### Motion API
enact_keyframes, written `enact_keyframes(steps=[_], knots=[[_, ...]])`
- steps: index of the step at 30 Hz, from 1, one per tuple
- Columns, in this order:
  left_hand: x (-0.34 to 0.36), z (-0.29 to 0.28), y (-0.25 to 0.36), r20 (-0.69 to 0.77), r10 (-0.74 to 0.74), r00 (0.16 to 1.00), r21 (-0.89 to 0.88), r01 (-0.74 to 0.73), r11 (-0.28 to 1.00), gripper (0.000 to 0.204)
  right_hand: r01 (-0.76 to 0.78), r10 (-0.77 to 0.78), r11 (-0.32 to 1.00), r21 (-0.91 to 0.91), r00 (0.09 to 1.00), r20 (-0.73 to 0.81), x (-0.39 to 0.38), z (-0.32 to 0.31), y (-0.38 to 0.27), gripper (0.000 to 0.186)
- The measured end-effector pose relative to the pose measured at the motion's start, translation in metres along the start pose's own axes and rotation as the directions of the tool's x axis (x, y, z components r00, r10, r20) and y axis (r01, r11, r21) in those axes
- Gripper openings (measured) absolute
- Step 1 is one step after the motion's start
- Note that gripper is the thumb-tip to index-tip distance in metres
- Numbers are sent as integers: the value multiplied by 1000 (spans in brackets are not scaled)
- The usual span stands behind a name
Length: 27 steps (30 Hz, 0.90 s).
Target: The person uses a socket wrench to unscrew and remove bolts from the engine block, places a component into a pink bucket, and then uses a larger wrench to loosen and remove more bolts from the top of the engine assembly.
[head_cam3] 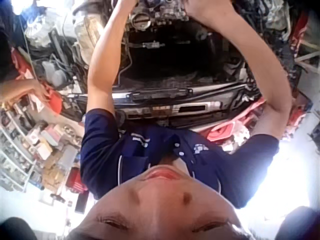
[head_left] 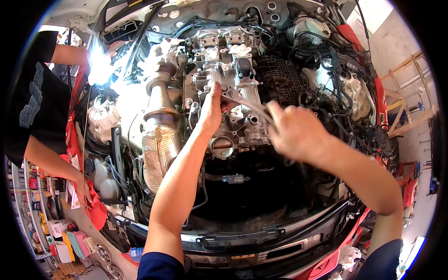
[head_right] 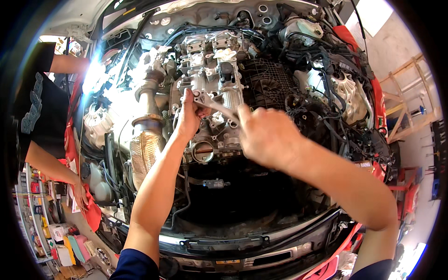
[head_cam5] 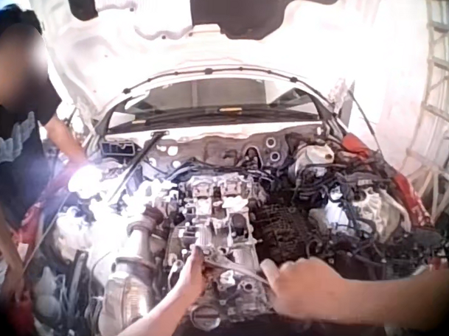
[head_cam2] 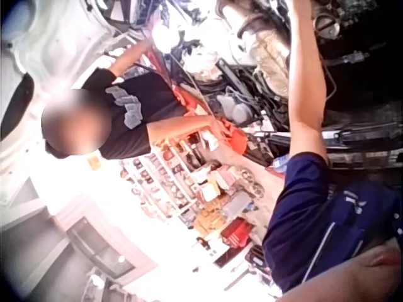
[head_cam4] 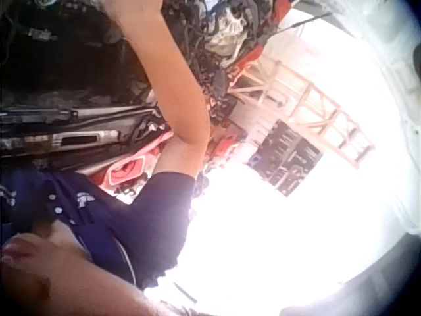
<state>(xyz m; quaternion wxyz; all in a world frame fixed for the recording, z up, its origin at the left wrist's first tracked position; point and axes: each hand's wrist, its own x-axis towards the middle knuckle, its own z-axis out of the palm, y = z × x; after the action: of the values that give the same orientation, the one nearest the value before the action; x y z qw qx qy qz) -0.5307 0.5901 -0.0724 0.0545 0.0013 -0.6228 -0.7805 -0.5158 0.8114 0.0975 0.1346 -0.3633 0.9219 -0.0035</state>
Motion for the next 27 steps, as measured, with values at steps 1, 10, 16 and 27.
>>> enact_keyframes(steps=[1,10,16,27], knots=[[-1,1,-2,-76,-72,995,2,73,997,62,2,-2,999,32,1000,-2,-9,4,-7,34],[-6,22,14,-215,-37,976,-26,32,999,53,-34,-54,979,-201,907,-417,15,29,21,10],[-11,31,25,-267,-54,962,-31,47,998,52,68,-236,936,-347,850,-471,34,30,49,16],[-10,27,11,-259,108,960,117,-80,990,59,436,-703,707,-557,522,-484,132,15,112,28]])
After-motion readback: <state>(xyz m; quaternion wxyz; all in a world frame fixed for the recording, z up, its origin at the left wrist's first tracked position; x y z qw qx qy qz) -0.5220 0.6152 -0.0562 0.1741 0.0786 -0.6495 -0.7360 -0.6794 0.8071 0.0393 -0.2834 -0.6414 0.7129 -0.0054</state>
